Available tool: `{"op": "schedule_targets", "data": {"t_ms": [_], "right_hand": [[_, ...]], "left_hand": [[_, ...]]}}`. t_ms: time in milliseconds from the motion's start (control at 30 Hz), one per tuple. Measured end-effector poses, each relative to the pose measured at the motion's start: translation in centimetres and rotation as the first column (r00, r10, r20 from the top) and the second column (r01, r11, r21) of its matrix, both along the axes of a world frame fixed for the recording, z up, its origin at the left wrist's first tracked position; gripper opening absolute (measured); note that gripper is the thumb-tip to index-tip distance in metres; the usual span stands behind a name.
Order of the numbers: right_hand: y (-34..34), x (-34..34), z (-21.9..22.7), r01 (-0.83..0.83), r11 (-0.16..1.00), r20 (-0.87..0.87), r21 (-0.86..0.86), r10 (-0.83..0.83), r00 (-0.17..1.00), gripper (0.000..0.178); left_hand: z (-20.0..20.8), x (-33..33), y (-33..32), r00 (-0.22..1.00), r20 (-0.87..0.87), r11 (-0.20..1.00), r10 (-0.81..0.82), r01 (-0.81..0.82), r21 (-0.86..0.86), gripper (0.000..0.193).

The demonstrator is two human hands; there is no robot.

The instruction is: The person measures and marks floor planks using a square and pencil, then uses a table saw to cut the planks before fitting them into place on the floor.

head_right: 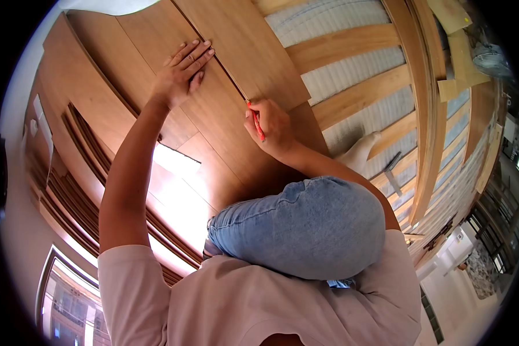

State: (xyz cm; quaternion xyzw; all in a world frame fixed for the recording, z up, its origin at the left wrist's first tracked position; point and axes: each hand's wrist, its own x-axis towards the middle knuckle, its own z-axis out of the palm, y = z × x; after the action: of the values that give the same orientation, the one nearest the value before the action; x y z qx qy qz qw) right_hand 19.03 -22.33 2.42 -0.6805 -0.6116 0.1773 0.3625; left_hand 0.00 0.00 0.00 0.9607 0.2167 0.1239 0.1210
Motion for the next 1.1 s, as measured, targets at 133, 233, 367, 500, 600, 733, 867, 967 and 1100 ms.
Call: {"op": "schedule_targets", "data": {"t_ms": [133, 233, 367, 500, 600, 733, 867, 967, 1100], "right_hand": [[0.9, 0.0, 0.0, -0.003, 1.0, 0.013, 0.028, 0.002, 1.0, 0.022], [1.1, 0.1, 0.2, -0.005, 1.0, 0.014, -0.005, 0.005, 1.0, 0.022], [1.0, -0.1, 1.0, -0.002, 1.0, -0.042, -0.001, 0.002, 0.999, 0.02], [-0.6, 1.4, 0.0, -0.082, 0.996, -0.196, -0.037, 0.074, 0.978, 0.02], [-1.2, 2.6, 0.2, -0.054, 0.997, -0.286, 0.046, 0.065, 0.956, 0.016], [-0.5, 6.3, 2.6, 0.223, 0.974, -0.4, -0.048, -0.224, 0.889, 0.014], [-0.3, 10.1, 1.6, 0.448, 0.89, -0.172, -0.085, -0.456, 0.873, 0.018], [-2.2, 11.5, 1.6, 0.455, 0.87, -0.03, -0.188, -0.468, 0.883, 0.019], [-4.1, 12.6, 0.0, 0.322, 0.89, -0.161, -0.323, -0.387, 0.908, 0.027]], "left_hand": [[0.0, -0.1, 0.8, 1.0, 0.029, 1.0, 0.005, -0.006, 0.018, 0.051], [0.1, 0.1, 1.2, 1.0, 0.026, 1.0, 0.002, -0.003, 0.02, 0.05], [0.3, -0.2, 0.9, 1.0, 0.008, 1.0, 0.009, -0.009, -0.016, 0.051], [1.2, 0.0, 0.2, 1.0, -0.012, 0.999, -0.018, 0.018, -0.038, 0.052], [0.9, -0.2, -0.1, 1.0, 0.004, 0.999, -0.022, 0.022, -0.047, 0.054], [1.0, 0.5, 0.1, 1.0, 0.002, 0.999, -0.017, 0.017, -0.047, 0.051], [1.3, -0.4, 0.3, 1.0, -0.017, 1.0, -0.006, 0.006, -0.025, 0.053], [1.3, 0.4, 0.4, 0.999, 0.023, 0.999, -0.033, 0.034, -0.025, 0.053], [0.2, 1.0, -0.1, 0.997, 0.071, 1.0, -0.012, 0.013, -0.02, 0.056]]}}
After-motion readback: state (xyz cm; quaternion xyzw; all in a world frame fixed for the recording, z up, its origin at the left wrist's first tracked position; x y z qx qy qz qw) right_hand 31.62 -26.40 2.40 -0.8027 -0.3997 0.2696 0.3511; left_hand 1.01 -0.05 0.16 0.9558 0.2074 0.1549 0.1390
